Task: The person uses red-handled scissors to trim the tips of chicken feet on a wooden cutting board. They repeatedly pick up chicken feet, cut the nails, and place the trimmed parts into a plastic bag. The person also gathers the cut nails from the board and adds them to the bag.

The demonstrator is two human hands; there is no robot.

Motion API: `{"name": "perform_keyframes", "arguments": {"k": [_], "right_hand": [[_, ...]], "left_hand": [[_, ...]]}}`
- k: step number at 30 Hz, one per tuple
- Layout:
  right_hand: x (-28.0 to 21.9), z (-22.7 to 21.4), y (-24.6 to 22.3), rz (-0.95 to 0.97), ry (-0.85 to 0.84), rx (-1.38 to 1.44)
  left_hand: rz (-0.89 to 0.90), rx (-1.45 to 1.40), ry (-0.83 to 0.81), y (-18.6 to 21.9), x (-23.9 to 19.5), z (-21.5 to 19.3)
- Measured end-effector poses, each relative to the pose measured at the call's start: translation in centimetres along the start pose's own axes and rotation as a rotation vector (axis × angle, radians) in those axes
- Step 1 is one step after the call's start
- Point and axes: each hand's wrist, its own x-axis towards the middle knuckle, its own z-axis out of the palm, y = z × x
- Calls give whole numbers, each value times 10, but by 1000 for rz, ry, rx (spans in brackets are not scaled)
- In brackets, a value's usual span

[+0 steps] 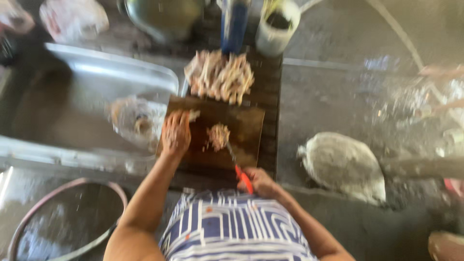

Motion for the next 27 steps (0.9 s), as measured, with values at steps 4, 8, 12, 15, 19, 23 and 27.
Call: {"name": "perform_keyframes", "arguments": {"k": [4,8,12,15,19,23,27], "right_hand": [[6,-5,0,28,-19,-23],[3,-4,-5,41,-28,-64],[-4,-4,-16,88,-42,-74],[-5,0,-22,112,-12,-172],[-7,1,-30,119,4,-144],[-8,4,-30,138,13,-127],[-8,6,-30,123,1,-42]], "left_hand": [[-69,-89,-14,0,-6,1],[-43,-69,35,2,-7,1],[-30,-144,65,5,-11,-1],[-37,-158,69,4,-9,0],[-70,-143,39,5,-8,1],[-85,-106,74,7,-7,-3],[-119,-57,80,13,-3,-10]]}}
